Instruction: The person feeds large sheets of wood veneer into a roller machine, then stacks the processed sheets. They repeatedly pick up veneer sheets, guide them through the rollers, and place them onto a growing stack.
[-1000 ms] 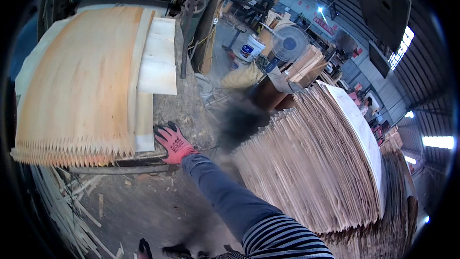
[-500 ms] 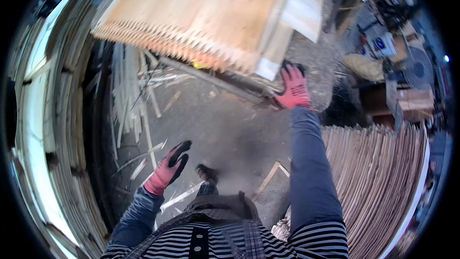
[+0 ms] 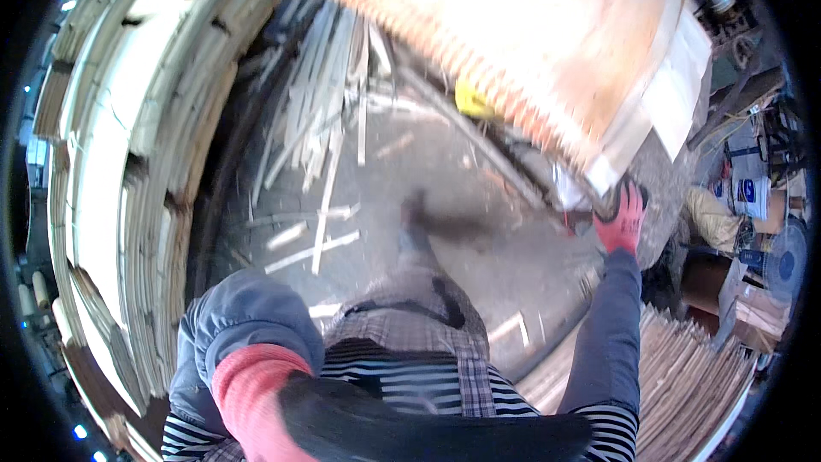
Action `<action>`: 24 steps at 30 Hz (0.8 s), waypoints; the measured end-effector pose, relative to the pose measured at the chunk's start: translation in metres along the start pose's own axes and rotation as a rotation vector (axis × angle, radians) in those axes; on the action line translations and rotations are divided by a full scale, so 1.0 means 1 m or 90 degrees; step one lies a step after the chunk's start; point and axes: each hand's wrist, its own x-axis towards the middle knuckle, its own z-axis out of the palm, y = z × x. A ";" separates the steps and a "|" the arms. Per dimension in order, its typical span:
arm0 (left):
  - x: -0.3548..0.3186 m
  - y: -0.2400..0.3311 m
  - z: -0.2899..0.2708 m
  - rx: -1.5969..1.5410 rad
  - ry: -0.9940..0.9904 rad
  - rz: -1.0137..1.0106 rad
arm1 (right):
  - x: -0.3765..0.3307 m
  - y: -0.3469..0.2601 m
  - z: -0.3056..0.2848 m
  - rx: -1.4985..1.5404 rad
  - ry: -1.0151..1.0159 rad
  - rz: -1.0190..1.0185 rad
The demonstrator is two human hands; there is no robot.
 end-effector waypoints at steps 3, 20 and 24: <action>0.017 -0.013 -0.019 0.060 0.052 0.036 | 0.003 0.004 0.009 -0.015 0.024 -0.033; 0.069 -0.074 -0.115 -0.017 0.002 0.314 | 0.004 -0.018 0.005 0.046 -0.018 0.069; 0.051 -0.125 -0.130 0.079 -0.163 0.215 | -0.002 -0.022 0.007 0.060 -0.016 0.120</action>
